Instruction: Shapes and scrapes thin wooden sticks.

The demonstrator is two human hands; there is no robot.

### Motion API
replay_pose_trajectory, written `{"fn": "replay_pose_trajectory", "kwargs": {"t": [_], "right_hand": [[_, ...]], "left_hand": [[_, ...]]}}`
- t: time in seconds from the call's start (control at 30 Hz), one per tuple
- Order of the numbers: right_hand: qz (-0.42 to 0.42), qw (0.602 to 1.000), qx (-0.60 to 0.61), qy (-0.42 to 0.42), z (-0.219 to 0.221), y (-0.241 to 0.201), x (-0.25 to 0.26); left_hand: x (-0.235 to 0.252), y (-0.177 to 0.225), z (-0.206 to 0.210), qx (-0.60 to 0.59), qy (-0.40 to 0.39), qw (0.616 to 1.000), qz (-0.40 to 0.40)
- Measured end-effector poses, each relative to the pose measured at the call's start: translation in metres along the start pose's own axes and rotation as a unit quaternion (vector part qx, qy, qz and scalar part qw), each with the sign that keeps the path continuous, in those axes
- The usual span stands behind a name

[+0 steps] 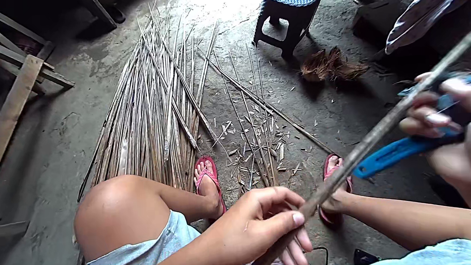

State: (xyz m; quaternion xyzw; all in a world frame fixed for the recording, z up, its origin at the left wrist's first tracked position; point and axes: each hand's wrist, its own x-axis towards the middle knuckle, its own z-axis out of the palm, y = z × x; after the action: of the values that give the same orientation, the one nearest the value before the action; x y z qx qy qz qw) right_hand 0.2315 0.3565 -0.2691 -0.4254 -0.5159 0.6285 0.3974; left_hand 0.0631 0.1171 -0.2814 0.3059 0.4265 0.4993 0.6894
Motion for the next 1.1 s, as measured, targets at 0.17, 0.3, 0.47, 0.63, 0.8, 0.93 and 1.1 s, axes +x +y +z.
{"fn": "replay_pose_trajectory", "kwargs": {"t": [0.17, 0.3, 0.47, 0.63, 0.8, 0.93, 1.1], "right_hand": [[-0.134, 0.918, -0.287, -0.241, 0.026, 0.037, -0.063], [-0.369, 0.772, -0.441, -0.271, 0.041, 0.049, -0.092], [-0.446, 0.747, -0.447, -0.208, 0.053, 0.054, -0.085], [-0.467, 0.761, -0.406, -0.194, 0.06, 0.054, -0.081], [-0.505, 0.749, -0.398, -0.163, 0.069, 0.054, -0.073], [-0.52, 0.752, -0.385, -0.124, 0.075, 0.054, -0.07], [-0.512, 0.746, -0.413, -0.102, 0.072, 0.06, -0.063]], "left_hand": [[0.006, 0.008, 0.007, -0.12, 0.104, 0.987, 0.001], [0.009, 0.014, 0.016, -0.147, 0.139, 0.979, 0.036], [0.014, 0.016, 0.029, -0.152, 0.176, 0.968, 0.091], [0.019, 0.022, 0.035, -0.129, 0.203, 0.96, 0.142], [0.023, 0.015, 0.035, -0.06, 0.248, 0.946, 0.198], [0.019, 0.021, 0.036, -0.068, 0.257, 0.943, 0.201], [0.013, 0.029, 0.034, -0.121, 0.25, 0.947, 0.16]]}}
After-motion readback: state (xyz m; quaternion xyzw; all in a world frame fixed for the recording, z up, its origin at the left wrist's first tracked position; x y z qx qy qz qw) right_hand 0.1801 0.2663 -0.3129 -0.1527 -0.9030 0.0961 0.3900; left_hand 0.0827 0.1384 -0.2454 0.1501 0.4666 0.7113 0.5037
